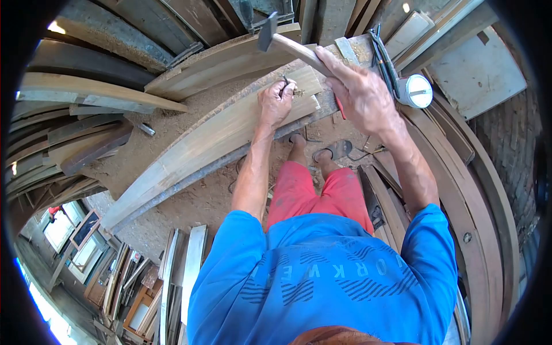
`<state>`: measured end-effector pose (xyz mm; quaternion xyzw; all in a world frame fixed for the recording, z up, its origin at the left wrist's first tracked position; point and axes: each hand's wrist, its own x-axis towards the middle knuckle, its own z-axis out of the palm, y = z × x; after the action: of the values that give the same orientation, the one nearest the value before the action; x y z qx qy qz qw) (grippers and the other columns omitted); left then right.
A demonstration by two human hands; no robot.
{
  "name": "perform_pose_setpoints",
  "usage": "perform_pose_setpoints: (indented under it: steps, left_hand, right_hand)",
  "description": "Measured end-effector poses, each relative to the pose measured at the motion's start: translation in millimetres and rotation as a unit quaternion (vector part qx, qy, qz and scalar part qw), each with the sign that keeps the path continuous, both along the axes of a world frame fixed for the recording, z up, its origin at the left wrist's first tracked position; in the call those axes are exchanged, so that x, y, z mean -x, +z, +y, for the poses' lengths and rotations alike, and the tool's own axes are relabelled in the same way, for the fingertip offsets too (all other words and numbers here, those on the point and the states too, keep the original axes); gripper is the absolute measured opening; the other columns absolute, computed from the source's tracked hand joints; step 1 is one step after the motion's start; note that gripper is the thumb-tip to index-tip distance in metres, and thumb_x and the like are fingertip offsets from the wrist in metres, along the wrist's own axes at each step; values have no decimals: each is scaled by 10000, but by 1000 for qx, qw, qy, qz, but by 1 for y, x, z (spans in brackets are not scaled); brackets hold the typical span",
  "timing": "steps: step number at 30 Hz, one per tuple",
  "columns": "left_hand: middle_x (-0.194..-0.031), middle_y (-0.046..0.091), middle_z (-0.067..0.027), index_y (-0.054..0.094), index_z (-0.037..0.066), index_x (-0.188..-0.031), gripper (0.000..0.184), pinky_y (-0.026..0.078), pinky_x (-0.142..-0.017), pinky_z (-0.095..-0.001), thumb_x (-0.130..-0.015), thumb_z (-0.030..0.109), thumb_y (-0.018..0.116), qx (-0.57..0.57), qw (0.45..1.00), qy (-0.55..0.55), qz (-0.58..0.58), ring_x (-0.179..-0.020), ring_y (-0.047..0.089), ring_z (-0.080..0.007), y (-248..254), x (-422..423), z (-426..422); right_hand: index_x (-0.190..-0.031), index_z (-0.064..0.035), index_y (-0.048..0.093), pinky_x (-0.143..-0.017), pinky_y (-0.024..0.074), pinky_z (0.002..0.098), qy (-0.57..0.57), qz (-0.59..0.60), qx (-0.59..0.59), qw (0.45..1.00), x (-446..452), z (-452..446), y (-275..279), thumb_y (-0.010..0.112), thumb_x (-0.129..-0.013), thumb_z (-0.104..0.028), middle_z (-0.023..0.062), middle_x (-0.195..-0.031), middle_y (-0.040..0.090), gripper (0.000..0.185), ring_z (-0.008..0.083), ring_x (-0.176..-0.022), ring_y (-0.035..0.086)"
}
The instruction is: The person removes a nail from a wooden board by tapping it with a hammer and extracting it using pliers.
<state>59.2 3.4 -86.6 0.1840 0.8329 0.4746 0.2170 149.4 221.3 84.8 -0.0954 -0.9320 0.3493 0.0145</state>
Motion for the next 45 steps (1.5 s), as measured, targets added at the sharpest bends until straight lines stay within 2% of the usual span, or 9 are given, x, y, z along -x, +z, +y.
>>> perform_pose_setpoints:
  steps: [3, 8, 14, 20, 27, 28, 31, 34, 45]
  left_hand:
    - [-823, 772, -53, 789, 13, -1066, 184, 573, -661, -291, -1027, 168, 698, -37, 999, -8, 13, -711, 725, -99, -11, 1, -3]
    - [-814, 769, -51, 788, 21, -1063, 164, 579, -688, -288, -1022, 155, 703, -15, 999, -42, 2, -748, 735, -101, -8, 8, -6]
    - [-880, 786, -45, 766, 22, -1111, 142, 592, -740, -286, -1007, 109, 725, -71, 993, -13, -95, -821, 741, -98, 10, 6, -6]
    - [-874, 778, -46, 749, 0, -1065, 139, 595, -777, -271, -1005, 126, 743, -44, 995, 11, -85, -827, 737, -94, 5, 7, -2]
    - [-758, 759, -117, 724, -8, -946, 90, 578, -691, -317, -928, 70, 765, -42, 993, 100, -51, -692, 731, -147, 1, -3, 3]
    - [-722, 748, -142, 727, 0, -892, 113, 576, -675, -366, -863, 89, 790, -6, 987, 118, -107, -652, 738, -210, -5, -4, -2]
    - [-743, 773, -118, 760, -10, -916, 165, 557, -634, -341, -845, 110, 846, 20, 994, 106, -11, -688, 743, -160, -9, -6, -5]
    - [-708, 758, -135, 759, -9, -848, 205, 564, -633, -367, -793, 145, 883, 42, 993, 114, 6, -657, 750, -200, -2, -7, -1]
    - [-759, 798, -113, 788, -10, -865, 80, 593, -661, -328, -864, 68, 805, -7, 986, 159, -51, -712, 781, -156, -16, -12, -8]
  right_hand:
    - [-1565, -171, 558, -805, 550, 526, 55, -234, -35, 970, 10, 4, 3, 653, -1020, -164, 273, -1026, 733, 553, 465, -899, 712]
    - [-1578, -204, 532, -804, 579, 502, -79, -52, -61, 994, -28, 3, -40, 674, -975, -149, 224, -1022, 720, 622, 418, -897, 723]
    - [-1572, -228, 541, -864, 521, 494, -43, -74, -189, 978, -88, 13, -139, 725, -888, -128, 152, -1165, 665, 715, 379, -1028, 644]
    - [-1441, -155, 632, -983, 451, 516, 30, -58, -223, 973, -52, 27, -120, 713, -933, -203, 146, -1228, 673, 516, 380, -1094, 620]
    - [-1600, -83, 451, -1085, 459, 551, 158, 82, 35, 983, 107, -36, -129, 580, -1066, -372, 232, -1347, 682, 621, 440, -1236, 627]
    - [-1615, -71, 417, -1087, 465, 572, 204, 10, 143, 968, 120, -53, -130, 553, -1087, -375, 255, -1334, 688, 625, 468, -1248, 622]
    - [-1611, -21, 391, -1113, 457, 555, 221, -102, 233, 941, 135, -77, -144, 535, -1102, -359, 270, -1350, 683, 628, 468, -1269, 626]
    - [-1612, -13, 374, -1066, 510, 528, 250, -72, 191, 946, 129, -76, -149, 529, -1112, -288, 284, -1256, 718, 591, 471, -1204, 665]
    - [-1592, -8, 424, -1131, 477, 525, 296, -96, 155, 937, 142, -95, -164, 549, -1105, -269, 314, -1367, 656, 567, 462, -1289, 625]
